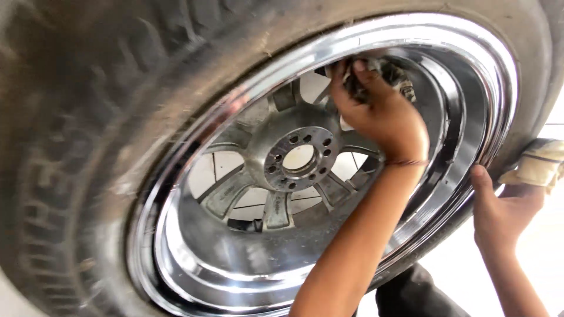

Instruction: The person cleans a car wheel by applying a cleaning solution from a blue container onto a cloth and wiping the chrome rim and spokes. They repeatedly dip the cloth into the container and scrub different sections of the wheel while sitting on the floor.

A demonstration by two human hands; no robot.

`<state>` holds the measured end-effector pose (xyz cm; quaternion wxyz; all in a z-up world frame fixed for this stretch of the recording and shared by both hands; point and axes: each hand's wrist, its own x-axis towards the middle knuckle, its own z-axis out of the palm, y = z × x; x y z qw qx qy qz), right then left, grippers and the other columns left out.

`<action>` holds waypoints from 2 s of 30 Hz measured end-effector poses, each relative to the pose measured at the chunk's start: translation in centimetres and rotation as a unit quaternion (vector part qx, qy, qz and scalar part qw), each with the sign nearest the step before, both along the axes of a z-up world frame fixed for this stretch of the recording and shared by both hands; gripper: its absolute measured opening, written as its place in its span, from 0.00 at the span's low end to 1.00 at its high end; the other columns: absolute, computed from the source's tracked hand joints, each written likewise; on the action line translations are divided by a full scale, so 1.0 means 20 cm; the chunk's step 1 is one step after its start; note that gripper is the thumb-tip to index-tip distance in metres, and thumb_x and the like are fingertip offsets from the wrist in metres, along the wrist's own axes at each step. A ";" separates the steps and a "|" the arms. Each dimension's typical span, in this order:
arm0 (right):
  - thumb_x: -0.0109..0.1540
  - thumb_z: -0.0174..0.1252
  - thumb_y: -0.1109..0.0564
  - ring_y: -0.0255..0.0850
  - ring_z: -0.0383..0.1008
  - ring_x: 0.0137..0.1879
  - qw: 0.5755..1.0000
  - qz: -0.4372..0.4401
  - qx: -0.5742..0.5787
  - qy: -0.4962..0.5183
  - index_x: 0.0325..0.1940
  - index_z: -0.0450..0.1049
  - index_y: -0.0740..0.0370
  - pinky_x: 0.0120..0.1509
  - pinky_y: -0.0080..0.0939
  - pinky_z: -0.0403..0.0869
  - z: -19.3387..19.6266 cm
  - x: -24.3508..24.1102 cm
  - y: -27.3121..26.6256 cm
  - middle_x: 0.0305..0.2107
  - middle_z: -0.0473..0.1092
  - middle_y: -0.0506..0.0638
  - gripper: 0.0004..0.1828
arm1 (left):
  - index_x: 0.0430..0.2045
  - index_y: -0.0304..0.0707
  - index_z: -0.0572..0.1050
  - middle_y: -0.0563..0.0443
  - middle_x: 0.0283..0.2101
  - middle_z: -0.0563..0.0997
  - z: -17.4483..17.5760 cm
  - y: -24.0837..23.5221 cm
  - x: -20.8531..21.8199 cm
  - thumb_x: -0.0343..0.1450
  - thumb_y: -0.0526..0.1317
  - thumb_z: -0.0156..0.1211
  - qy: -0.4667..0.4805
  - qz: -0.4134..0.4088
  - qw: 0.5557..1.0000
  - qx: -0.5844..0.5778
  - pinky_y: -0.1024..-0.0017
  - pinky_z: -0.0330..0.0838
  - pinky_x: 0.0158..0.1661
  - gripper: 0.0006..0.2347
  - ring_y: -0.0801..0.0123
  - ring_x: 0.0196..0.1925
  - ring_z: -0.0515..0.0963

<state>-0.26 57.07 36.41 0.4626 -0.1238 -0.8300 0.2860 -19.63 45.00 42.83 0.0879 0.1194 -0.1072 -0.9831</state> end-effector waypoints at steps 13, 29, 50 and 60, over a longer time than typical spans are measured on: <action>0.70 0.66 0.51 0.44 0.60 0.67 0.989 -0.115 0.073 -0.054 0.73 0.54 0.73 0.79 0.45 0.56 -0.10 -0.06 -0.04 0.61 0.61 0.58 0.38 | 0.37 0.27 0.80 0.46 0.39 0.82 -0.37 0.16 0.03 0.77 0.33 0.65 0.161 0.066 0.937 -0.302 0.76 0.76 0.44 0.05 0.71 0.41 0.82; 0.77 0.64 0.57 0.54 0.49 0.79 0.967 -0.131 0.198 -0.090 0.76 0.43 0.75 0.87 0.51 0.47 -0.21 0.02 0.09 0.71 0.49 0.66 0.39 | 0.38 0.34 0.82 0.46 0.40 0.84 -0.51 0.20 0.11 0.78 0.35 0.63 0.212 0.022 0.908 -0.360 0.74 0.79 0.42 0.04 0.65 0.40 0.85; 0.75 0.66 0.48 0.56 0.50 0.80 0.980 -0.129 0.128 -0.078 0.78 0.46 0.78 0.86 0.52 0.48 -0.24 0.04 0.15 0.72 0.52 0.68 0.45 | 0.41 0.33 0.80 0.40 0.43 0.83 -0.50 0.14 0.09 0.75 0.32 0.62 0.283 0.014 0.861 -0.423 0.67 0.78 0.46 0.04 0.52 0.44 0.84; 0.74 0.65 0.51 0.56 0.47 0.82 0.978 -0.135 0.144 -0.071 0.80 0.42 0.79 0.88 0.51 0.45 -0.26 0.07 0.20 0.75 0.48 0.69 0.47 | 0.44 0.38 0.79 0.43 0.44 0.81 -0.65 0.20 0.24 0.77 0.33 0.59 0.256 0.019 0.878 -0.403 0.65 0.77 0.46 0.05 0.53 0.44 0.83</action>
